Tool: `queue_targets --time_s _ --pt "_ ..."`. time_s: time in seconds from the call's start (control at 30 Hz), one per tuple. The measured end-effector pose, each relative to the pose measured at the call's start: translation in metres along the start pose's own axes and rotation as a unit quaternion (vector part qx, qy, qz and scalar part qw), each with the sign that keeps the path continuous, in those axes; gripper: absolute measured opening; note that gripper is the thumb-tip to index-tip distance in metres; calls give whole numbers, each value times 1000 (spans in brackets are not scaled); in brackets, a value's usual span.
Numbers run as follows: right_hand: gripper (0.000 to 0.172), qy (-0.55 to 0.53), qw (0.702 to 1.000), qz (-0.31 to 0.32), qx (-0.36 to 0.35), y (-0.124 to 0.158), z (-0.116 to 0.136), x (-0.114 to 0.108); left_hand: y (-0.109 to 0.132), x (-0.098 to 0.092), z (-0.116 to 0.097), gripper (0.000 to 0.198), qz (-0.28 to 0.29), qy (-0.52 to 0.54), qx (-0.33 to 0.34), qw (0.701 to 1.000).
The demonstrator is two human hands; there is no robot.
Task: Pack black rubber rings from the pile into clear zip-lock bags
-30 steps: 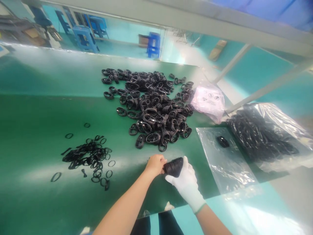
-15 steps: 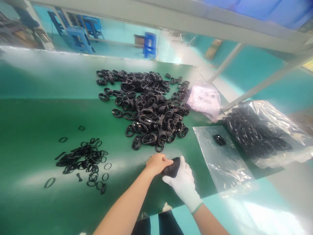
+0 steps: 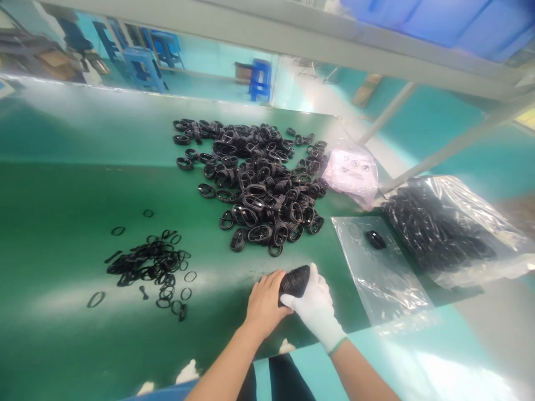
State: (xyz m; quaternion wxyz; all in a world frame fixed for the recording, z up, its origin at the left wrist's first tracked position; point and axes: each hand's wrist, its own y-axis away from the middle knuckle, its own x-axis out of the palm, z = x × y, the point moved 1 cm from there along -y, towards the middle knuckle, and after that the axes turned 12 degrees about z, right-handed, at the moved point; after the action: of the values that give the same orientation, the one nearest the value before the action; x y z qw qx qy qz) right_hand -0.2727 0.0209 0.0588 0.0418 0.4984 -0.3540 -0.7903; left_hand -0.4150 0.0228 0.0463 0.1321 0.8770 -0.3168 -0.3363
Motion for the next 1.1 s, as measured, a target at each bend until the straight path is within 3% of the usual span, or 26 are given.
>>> queue_targets --time_s 0.07,0.2,0.27,0.33,0.4,0.53,0.73,0.87,1.03,1.1 --pt "103 -18 999 40 -18 1 -3 -13 -4 4 -2 74 0 -11 -6 1000" --pt "75 -107 983 137 -60 5 -5 -43 -10 4 -1 74 -7 -2 -6 1000" --pt "78 -107 982 145 -55 7 -3 -43 -10 3 2 75 -10 1 -3 1000" --pt "97 -61 992 111 -28 8 1 -29 -10 3 4 74 -11 2 4 1000" --pt "112 -11 999 39 0 7 4 -9 -10 4 6 72 -16 -5 16 1000" --pt "106 23 998 -59 -2 3 10 16 -13 5 8 67 -28 -30 22 999" --pt "115 41 994 -101 4 -2 24 18 -21 3 13 62 -15 -53 -10 998" --pt "108 36 989 -143 27 -8 30 25 -24 7 16 63 -31 -74 -10 997" --pt "98 34 989 -139 33 -15 32 24 -26 11 15 62 -36 -90 -27 995" --pt "98 30 991 -130 21 -15 33 18 -22 7 16 64 -32 -85 -5 996"
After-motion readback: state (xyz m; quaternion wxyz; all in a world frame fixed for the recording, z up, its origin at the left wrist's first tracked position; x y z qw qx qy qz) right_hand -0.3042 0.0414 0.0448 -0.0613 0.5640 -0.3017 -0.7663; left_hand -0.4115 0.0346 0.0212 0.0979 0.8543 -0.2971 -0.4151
